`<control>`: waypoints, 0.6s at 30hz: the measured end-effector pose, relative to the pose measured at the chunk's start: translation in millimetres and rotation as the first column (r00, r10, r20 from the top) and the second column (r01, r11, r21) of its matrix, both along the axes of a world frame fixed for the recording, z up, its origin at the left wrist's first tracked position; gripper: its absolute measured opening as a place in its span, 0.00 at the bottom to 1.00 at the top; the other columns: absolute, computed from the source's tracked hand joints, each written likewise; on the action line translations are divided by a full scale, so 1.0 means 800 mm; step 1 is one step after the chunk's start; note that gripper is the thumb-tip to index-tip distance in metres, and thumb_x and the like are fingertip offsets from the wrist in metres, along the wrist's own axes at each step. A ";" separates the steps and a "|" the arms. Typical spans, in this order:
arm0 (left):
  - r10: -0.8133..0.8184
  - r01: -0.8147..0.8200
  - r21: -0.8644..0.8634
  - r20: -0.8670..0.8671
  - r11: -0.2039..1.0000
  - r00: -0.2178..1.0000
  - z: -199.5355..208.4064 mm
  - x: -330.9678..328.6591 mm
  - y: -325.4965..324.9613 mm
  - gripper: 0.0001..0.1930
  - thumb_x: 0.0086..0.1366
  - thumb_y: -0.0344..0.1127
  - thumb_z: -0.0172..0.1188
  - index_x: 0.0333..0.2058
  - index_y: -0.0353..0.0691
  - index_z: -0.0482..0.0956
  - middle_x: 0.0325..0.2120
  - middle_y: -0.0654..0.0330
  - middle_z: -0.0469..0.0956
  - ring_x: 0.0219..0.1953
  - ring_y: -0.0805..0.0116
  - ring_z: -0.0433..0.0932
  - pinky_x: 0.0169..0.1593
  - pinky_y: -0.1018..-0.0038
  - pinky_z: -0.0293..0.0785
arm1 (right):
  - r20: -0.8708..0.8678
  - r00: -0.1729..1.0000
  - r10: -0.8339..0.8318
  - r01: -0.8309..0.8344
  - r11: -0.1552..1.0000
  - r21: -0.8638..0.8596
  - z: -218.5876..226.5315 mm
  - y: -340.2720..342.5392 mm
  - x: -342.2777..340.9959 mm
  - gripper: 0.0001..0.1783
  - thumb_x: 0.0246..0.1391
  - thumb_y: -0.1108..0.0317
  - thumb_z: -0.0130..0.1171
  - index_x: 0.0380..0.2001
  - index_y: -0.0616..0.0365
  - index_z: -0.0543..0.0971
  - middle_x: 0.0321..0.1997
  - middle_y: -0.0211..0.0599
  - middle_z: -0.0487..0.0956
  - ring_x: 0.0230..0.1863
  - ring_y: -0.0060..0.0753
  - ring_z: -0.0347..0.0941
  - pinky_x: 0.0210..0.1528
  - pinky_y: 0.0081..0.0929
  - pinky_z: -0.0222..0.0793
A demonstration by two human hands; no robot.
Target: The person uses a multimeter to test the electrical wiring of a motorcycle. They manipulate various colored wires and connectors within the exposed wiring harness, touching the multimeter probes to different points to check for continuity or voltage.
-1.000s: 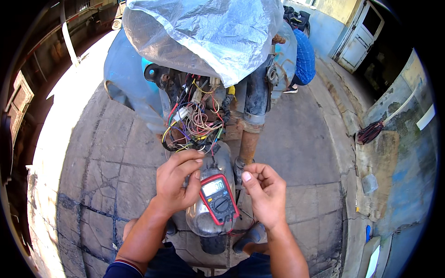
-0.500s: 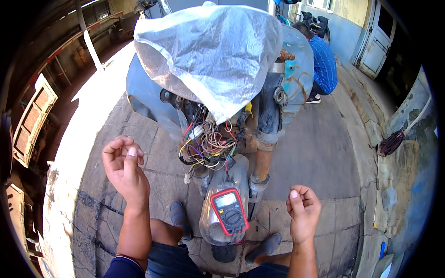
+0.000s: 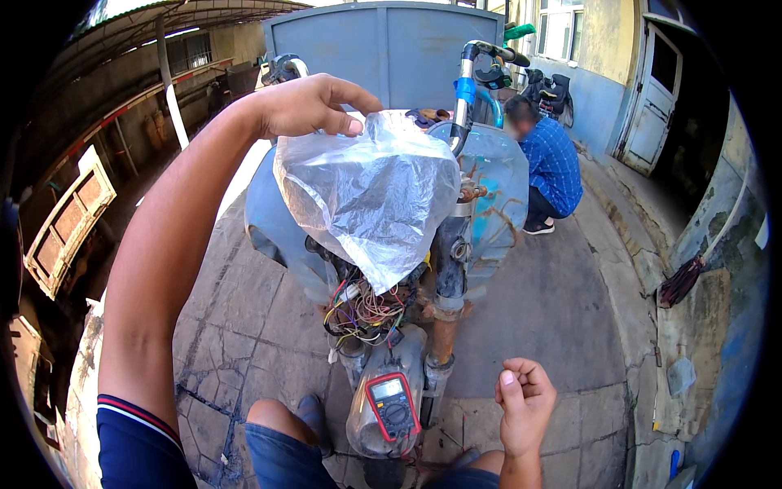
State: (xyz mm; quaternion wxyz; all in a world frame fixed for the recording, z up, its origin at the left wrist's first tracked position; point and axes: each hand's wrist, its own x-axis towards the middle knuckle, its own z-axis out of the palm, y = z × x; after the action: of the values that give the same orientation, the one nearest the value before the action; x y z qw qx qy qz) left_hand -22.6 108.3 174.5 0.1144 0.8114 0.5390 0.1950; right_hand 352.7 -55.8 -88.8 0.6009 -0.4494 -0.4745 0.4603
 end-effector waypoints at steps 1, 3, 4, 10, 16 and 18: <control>-0.033 0.034 0.023 -0.034 0.999 0.999 0.000 0.001 0.008 0.25 0.66 0.38 0.66 0.62 0.42 0.78 0.55 0.54 0.82 0.54 0.59 0.80 0.61 0.63 0.73 | -0.010 1.000 -0.012 0.012 1.000 -0.003 -0.005 -0.004 0.003 0.08 0.64 0.71 0.61 0.43 0.65 0.78 0.26 0.26 0.74 0.24 0.15 0.67 0.26 0.14 0.61; -0.095 0.100 0.045 -0.112 0.994 0.989 -0.009 -0.002 0.024 0.23 0.67 0.34 0.64 0.61 0.43 0.79 0.53 0.54 0.82 0.52 0.60 0.81 0.61 0.65 0.74 | 0.005 0.999 -0.049 0.049 0.999 0.005 -0.021 -0.013 0.008 0.08 0.64 0.70 0.61 0.41 0.62 0.78 0.25 0.26 0.74 0.22 0.14 0.65 0.22 0.13 0.56; -0.080 0.081 0.010 -0.055 0.997 0.995 -0.012 -0.003 0.033 0.20 0.68 0.33 0.63 0.58 0.44 0.82 0.50 0.54 0.84 0.49 0.62 0.83 0.59 0.69 0.75 | 0.012 0.998 -0.066 0.066 0.998 0.011 -0.028 -0.017 0.013 0.07 0.64 0.69 0.61 0.41 0.61 0.77 0.25 0.26 0.74 0.21 0.14 0.64 0.21 0.13 0.54; -0.004 0.002 -0.044 -0.046 0.999 0.999 -0.011 0.016 0.044 0.23 0.67 0.48 0.63 0.55 0.40 0.83 0.44 0.54 0.86 0.42 0.64 0.86 0.53 0.71 0.81 | -0.043 0.992 -0.121 0.114 0.985 -0.133 -0.070 -0.029 0.087 0.07 0.65 0.71 0.59 0.43 0.62 0.77 0.26 0.26 0.73 0.23 0.14 0.65 0.22 0.12 0.57; -0.033 0.035 0.011 -0.146 0.999 0.989 -0.012 0.023 0.047 0.17 0.74 0.42 0.58 0.53 0.38 0.85 0.42 0.53 0.85 0.39 0.64 0.87 0.50 0.70 0.83 | -0.057 0.986 -0.158 0.147 0.976 -0.161 -0.083 -0.041 0.090 0.08 0.64 0.71 0.60 0.43 0.63 0.76 0.28 0.27 0.73 0.23 0.15 0.66 0.24 0.12 0.60; -0.038 0.041 0.016 -0.155 0.999 0.987 -0.009 0.029 0.044 0.16 0.73 0.38 0.59 0.53 0.38 0.85 0.42 0.53 0.85 0.39 0.65 0.87 0.50 0.71 0.83 | -0.067 0.986 -0.152 0.141 0.979 -0.150 -0.085 -0.039 0.094 0.08 0.64 0.71 0.60 0.43 0.63 0.76 0.28 0.27 0.74 0.23 0.15 0.65 0.23 0.12 0.60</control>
State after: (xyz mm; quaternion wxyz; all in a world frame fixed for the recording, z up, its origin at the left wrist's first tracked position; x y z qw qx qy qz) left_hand 0.9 143.5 167.4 0.0684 0.8355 0.5284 0.1340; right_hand 427.9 -87.2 -156.5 0.6169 -0.5073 -0.3815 0.4653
